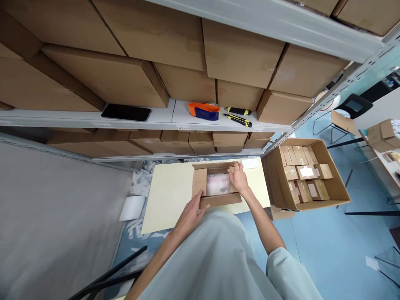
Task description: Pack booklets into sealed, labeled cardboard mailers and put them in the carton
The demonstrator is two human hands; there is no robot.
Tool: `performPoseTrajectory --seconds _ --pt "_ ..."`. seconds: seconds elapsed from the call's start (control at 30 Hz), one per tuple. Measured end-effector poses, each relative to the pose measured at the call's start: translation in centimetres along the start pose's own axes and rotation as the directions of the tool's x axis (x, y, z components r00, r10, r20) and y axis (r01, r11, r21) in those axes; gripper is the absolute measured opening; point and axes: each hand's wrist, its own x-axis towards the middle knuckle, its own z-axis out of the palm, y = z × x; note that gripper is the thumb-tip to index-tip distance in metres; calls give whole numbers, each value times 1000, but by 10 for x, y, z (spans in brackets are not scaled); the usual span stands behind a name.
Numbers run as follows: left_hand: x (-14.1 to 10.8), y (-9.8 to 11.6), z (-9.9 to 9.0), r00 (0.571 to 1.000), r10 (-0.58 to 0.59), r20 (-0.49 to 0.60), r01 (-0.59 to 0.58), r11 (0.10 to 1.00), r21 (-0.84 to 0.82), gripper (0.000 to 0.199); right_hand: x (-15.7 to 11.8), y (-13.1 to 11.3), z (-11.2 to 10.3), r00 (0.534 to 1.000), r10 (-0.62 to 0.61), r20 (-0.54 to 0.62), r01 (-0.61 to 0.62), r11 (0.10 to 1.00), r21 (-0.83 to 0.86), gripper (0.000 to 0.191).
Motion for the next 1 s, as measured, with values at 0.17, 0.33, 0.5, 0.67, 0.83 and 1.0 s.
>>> performPoseTrajectory --seconds 0.17,0.33,0.5,0.67,0.83,1.0 --pt "10 -14 -1 995 -25 99 19 998 64 96 -3 19 11 1000 12 -10 -11 989 146 66" --pt "28 -18 -10 993 -82 89 69 987 143 91 0 27 7 998 54 -7 -51 964 263 57" --pt "54 -11 -20 990 -38 -135 70 967 243 108 -1 32 -2 992 95 82 -117 934 336 38" --pt "74 -8 -21 983 73 -166 -35 975 219 112 4 42 1 988 89 126 -127 932 339 31" --pt "80 -10 -13 979 -51 -195 89 978 190 111 10 49 12 986 112 122 -138 963 231 31" --pt "80 -18 -10 981 -117 -156 154 955 255 60 -4 54 28 990 125 57 -129 990 63 12"
